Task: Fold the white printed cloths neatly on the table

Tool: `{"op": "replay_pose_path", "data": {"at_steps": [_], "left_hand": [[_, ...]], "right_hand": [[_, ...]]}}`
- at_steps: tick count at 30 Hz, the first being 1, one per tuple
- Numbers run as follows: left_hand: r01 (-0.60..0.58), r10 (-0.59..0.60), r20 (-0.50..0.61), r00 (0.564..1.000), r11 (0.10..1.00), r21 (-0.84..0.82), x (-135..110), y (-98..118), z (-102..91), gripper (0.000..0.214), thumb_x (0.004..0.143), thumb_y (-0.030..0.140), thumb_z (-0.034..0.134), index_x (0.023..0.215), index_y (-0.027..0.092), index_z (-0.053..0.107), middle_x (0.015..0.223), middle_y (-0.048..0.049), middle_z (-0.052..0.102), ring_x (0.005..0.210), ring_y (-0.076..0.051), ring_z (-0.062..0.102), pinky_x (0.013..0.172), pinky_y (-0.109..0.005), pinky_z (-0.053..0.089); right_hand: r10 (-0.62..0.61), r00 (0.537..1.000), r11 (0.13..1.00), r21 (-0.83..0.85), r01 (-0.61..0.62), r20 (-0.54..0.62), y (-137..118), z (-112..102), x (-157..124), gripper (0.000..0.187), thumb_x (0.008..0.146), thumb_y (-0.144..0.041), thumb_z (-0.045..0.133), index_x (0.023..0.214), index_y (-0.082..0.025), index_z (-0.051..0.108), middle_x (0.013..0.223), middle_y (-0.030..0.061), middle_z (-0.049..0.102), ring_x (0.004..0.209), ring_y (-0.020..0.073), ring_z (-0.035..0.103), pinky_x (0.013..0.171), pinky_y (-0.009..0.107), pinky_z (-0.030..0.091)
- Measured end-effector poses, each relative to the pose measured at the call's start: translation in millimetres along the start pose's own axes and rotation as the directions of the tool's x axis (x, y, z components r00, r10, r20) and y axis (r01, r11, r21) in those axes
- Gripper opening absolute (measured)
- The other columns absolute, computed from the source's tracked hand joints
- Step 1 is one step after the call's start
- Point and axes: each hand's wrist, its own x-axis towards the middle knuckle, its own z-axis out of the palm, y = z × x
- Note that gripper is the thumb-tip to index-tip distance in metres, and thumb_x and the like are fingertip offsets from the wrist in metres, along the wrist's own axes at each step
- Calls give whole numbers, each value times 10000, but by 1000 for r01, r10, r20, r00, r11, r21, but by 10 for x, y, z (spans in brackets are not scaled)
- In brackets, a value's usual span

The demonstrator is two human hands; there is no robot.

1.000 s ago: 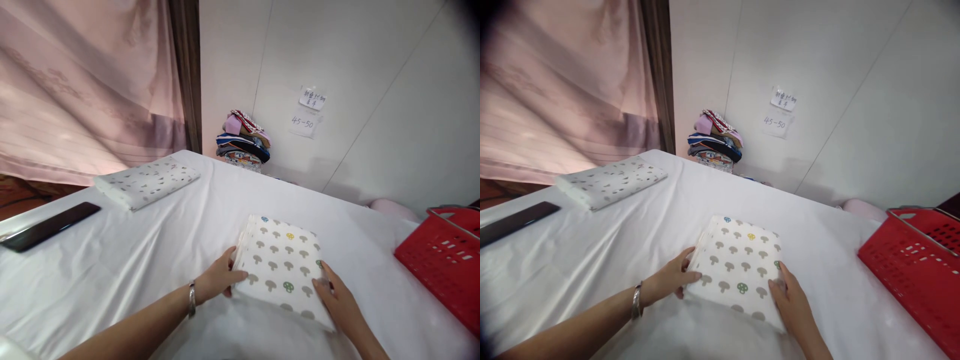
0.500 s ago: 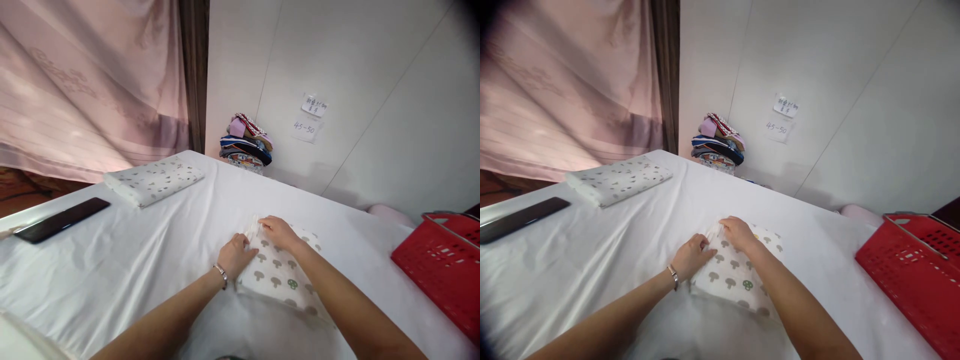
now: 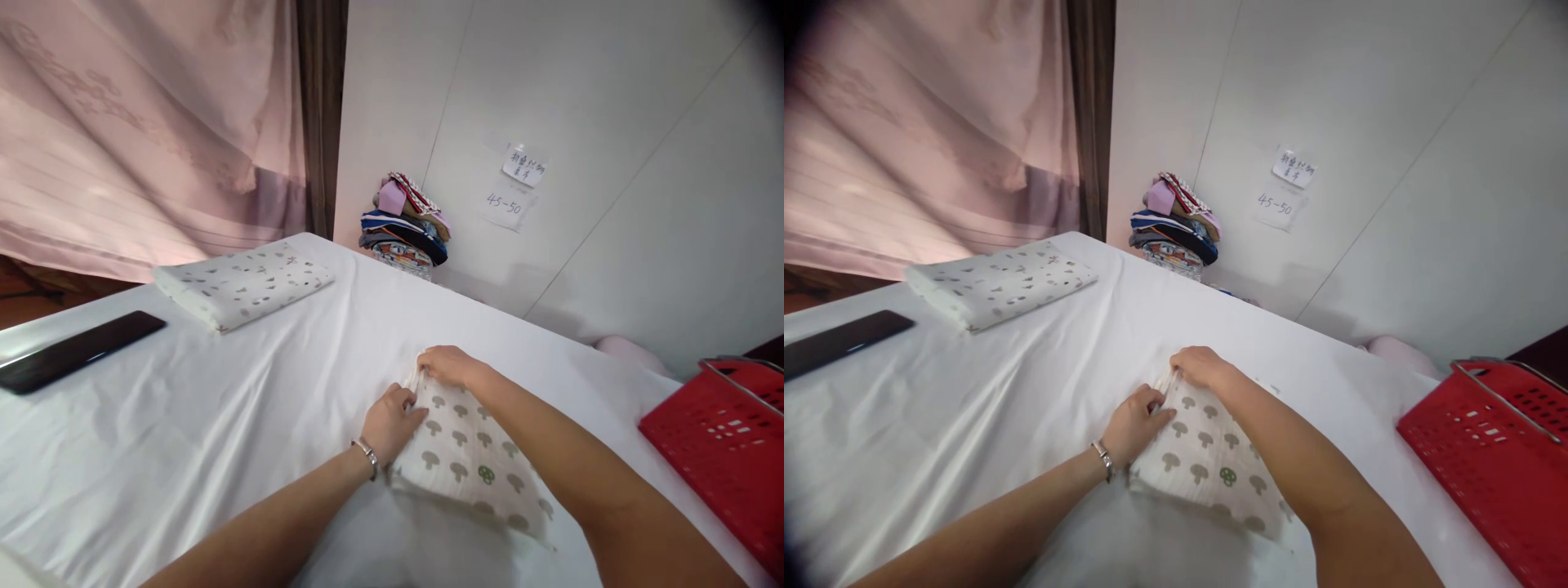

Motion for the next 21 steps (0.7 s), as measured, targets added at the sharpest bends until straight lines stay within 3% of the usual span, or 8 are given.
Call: {"op": "replay_pose_path", "data": {"at_steps": [6,13,17,21], "left_hand": [[-107,108,-26,994,993,49,-40,29,-21,46,777,235,514,758,202,541,790,16,485,608,-95,467,573,-227,338],[-143,145,-66,987,989,36,-34,19,-10,72,767,206,518,698,194,505,768,25,465,591,-86,447,569,-216,343],[-228,232,-75,970,971,67,-36,11,-7,78,770,181,501,694,196,498,785,18,473,644,-97,468,588,-215,349],[-256,264,-76,961,961,101,-40,18,-33,85,759,163,494,681,195,488,775,13,469,658,-105,470,595,-224,347]], "right_hand": [[-88,996,994,-64,88,-3,-41,-29,6,295,752,-118,466,946,-260,638,925,37,594,897,188,518,623,253,315],[-197,967,979,-91,184,-159,-37,-27,-85,221,730,-83,493,899,-199,576,950,38,567,939,175,480,660,249,348],[-272,951,962,-21,272,-147,-41,11,-138,243,735,-63,474,876,-224,589,948,11,577,939,152,488,642,230,352],[-261,960,965,-11,262,-104,-56,-27,-162,180,722,-81,488,780,-215,592,922,11,591,917,154,503,606,228,333]]}}
